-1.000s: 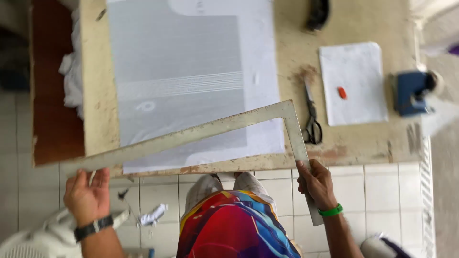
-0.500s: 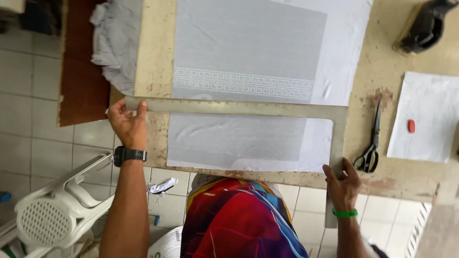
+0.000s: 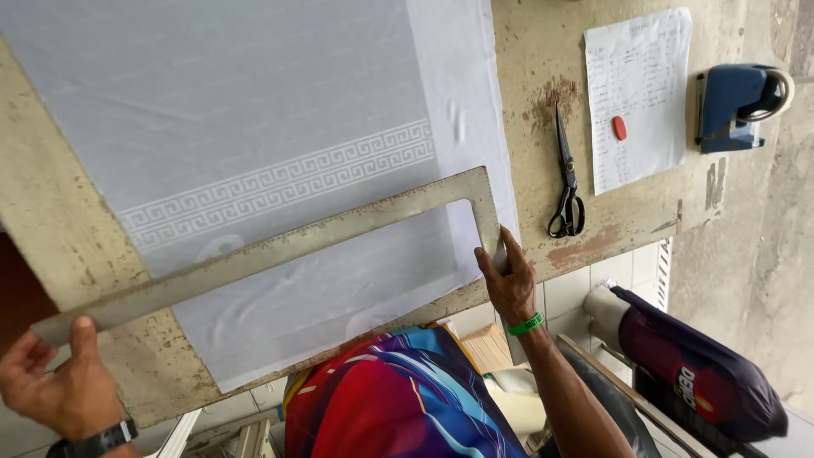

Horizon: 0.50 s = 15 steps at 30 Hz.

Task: The person uses a large L-shaped ruler and a red marker to draw straight lines on a piece of white fabric laid out on a table. They repeatedly reposition the ruler to create a grid of intersecting lines across the material.

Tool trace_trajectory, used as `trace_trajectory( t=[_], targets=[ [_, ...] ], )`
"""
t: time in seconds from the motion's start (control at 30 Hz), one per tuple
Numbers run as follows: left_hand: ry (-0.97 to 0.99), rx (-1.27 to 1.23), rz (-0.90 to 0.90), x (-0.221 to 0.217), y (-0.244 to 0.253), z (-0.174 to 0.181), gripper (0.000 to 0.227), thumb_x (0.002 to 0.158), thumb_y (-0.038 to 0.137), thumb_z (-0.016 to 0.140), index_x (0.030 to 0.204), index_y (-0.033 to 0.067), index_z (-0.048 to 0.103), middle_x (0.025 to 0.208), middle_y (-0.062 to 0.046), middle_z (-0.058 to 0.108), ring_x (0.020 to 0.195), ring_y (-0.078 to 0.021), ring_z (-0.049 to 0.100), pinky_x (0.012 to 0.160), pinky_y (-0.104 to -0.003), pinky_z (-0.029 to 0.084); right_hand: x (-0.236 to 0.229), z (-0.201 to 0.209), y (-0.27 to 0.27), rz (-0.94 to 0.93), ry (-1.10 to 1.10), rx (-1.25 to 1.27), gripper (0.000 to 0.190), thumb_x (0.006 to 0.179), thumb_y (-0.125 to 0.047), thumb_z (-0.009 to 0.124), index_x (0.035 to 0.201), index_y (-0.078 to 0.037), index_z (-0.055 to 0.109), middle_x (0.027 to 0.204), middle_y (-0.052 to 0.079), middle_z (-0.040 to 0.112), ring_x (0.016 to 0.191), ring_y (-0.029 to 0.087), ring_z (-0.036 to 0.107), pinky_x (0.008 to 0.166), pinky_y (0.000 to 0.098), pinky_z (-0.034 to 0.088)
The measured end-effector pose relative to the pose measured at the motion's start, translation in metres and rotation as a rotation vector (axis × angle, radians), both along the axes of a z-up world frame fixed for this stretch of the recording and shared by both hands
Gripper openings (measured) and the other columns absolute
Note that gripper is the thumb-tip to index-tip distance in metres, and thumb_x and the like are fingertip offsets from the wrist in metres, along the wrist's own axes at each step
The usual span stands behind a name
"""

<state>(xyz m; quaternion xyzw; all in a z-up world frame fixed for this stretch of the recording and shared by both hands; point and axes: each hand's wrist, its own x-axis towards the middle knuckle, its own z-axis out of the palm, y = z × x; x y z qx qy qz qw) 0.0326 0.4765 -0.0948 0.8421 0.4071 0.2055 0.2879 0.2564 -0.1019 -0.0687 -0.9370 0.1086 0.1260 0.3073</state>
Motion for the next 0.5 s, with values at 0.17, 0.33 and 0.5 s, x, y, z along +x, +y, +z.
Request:
trace_trajectory(
  t=[0.17, 0.33, 0.5],
  targets=[
    [0.066, 0.040, 0.062, -0.022, -0.015, -0.007, 0.048, 0.115, -0.013, 0.107, 0.142, -0.0201, 0.067, 0.127, -0.034, 0.065, 0.114, -0.0420, 0.066, 0.083, -0.056, 0.058, 0.009, -0.009, -0.002, 0.152, -0.118, -0.133, 0.053, 0.092, -0.033, 0.083, 0.128, 0.002, 0.068, 0.095, 0.012, 0.065, 0.074, 0.026, 0.058, 0.056, 0.0420, 0.049],
    [0.013, 0.012, 0.057, -0.026, 0.013, -0.034, 0.049, 0.113, 0.010, 0.103, 0.139, -0.0072, 0.066, 0.126, -0.024, 0.061, 0.110, -0.0340, 0.059, 0.085, -0.044, 0.058, 0.023, -0.029, 0.001, 0.089, -0.148, 0.113, 0.054, 0.096, -0.021, 0.088, 0.142, -0.005, 0.066, 0.098, 0.012, 0.069, 0.079, 0.022, 0.070, 0.064, 0.0345, 0.055],
    [0.033, -0.159, 0.276, 0.020, 0.015, -0.006, 0.045, 0.101, 0.012, 0.096, 0.132, 0.0064, 0.064, 0.131, -0.011, 0.057, 0.114, -0.0241, 0.059, 0.085, -0.040, 0.056, 0.044, -0.007, 0.040, 0.155, -0.136, 0.122, 0.069, 0.103, -0.010, 0.085, 0.165, -0.001, 0.057, 0.079, 0.002, 0.046, 0.060, 0.011, 0.041, 0.047, 0.0280, 0.036]
  ],
)
